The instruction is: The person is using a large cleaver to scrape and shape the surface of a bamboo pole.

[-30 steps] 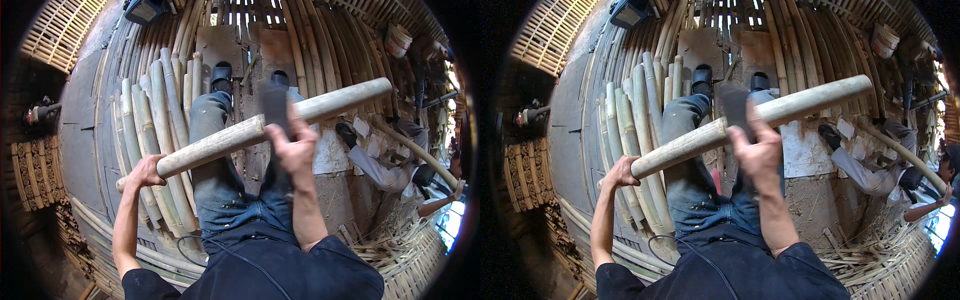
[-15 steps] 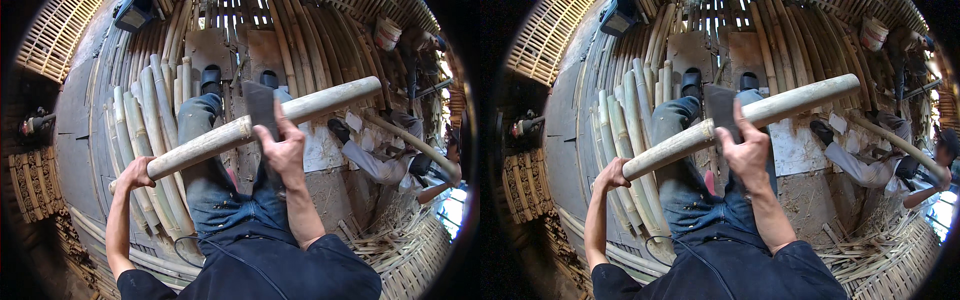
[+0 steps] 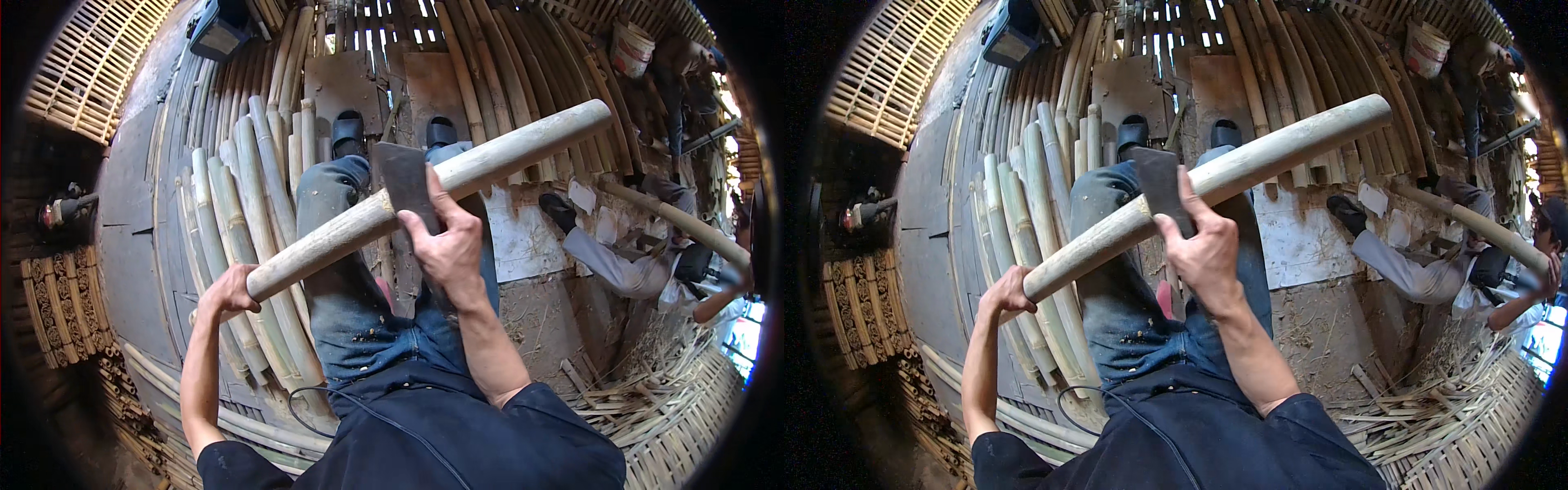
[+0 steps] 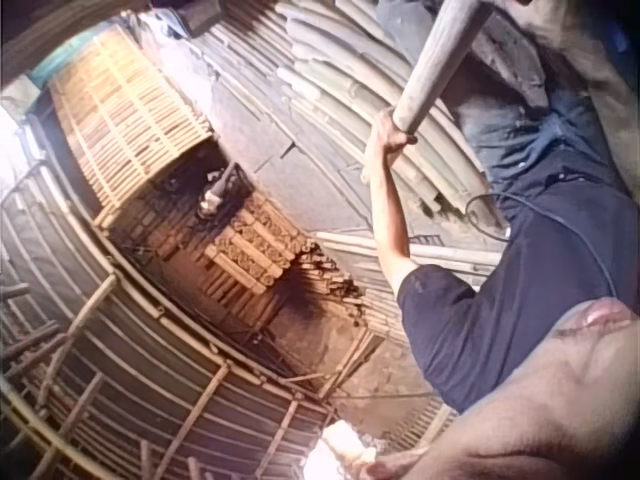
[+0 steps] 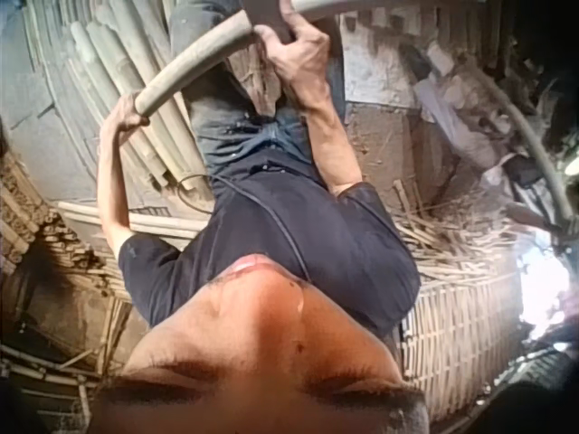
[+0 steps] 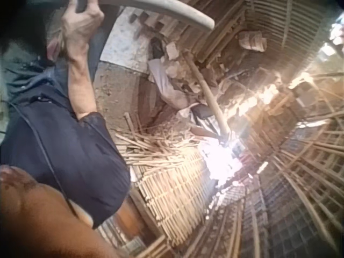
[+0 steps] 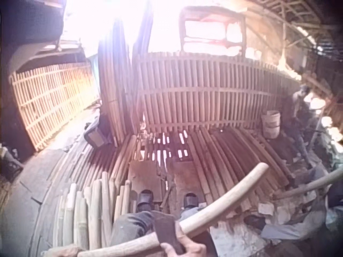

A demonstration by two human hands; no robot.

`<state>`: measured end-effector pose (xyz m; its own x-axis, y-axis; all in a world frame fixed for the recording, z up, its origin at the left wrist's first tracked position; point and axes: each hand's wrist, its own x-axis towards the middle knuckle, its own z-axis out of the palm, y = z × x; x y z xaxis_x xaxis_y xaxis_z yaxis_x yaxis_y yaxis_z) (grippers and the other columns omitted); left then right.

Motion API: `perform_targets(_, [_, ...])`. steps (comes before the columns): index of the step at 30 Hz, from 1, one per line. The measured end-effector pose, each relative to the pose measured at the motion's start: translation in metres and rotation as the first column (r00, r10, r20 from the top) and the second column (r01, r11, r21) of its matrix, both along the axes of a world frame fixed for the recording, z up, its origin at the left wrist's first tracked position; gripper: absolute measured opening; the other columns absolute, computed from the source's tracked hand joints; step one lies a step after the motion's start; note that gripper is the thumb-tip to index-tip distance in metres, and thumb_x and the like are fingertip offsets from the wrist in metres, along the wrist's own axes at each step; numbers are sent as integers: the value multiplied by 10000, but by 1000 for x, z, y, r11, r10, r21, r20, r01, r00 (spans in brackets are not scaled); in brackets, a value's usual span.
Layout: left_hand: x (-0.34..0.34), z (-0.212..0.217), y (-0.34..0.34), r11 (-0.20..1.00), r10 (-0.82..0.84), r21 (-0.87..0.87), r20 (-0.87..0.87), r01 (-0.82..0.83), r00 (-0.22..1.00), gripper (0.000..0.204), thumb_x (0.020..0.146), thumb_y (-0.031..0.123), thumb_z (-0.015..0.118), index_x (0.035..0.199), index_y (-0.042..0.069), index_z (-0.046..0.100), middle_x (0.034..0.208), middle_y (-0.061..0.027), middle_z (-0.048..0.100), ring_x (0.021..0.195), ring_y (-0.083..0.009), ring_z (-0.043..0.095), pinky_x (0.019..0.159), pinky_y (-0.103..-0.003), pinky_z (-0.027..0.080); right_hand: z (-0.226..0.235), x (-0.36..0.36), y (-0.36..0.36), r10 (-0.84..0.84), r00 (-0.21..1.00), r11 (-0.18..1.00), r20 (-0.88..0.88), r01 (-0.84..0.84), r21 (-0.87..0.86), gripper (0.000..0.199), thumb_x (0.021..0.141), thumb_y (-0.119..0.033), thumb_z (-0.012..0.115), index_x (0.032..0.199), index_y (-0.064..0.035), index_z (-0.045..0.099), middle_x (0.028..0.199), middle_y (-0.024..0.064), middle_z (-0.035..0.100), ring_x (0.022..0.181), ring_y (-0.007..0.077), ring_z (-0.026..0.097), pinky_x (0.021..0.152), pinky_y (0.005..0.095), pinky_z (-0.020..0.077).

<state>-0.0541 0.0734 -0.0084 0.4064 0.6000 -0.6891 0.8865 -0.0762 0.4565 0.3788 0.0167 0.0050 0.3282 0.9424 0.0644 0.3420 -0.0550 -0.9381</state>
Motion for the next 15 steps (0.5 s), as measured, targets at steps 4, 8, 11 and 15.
perform_targets(4, [7,-1,8,999,-32,8,-15,32,999,714,468,220,901,1096,-69,726,895,-192,752,834,-331,732,861,-443,608,-5,61,3,-217,976,974,-31,218,56,752,922,-83,833,1613,-97,536,1194,194,810,986,223,787,914,341,628])
perform_targets(8, [8,1,7,999,-41,14,-17,41,999,700,473,216,890,1096,-58,724,904,-210,759,846,-355,734,866,-455,602,14,74,-2,-335,939,940,81,339,-32,738,949,-82,806,1626,-76,511,1119,145,822,833,201,786,797,340,650])
perform_targets(11, [17,1,10,998,-63,23,-4,64,998,688,491,211,882,1110,-46,731,922,-219,772,872,-364,747,878,-455,605,7,31,1,-91,996,996,22,90,16,783,931,-124,821,1645,-169,503,1178,201,812,1025,240,786,922,367,632])
perform_targets(15, [5,4,5,999,6,-41,-42,-8,999,727,452,234,916,1085,-69,728,914,-197,747,865,-334,723,891,-449,591,6,-5,2,57,997,995,57,-52,-88,775,900,-158,849,1608,-93,542,1188,286,787,1031,267,810,943,362,618])
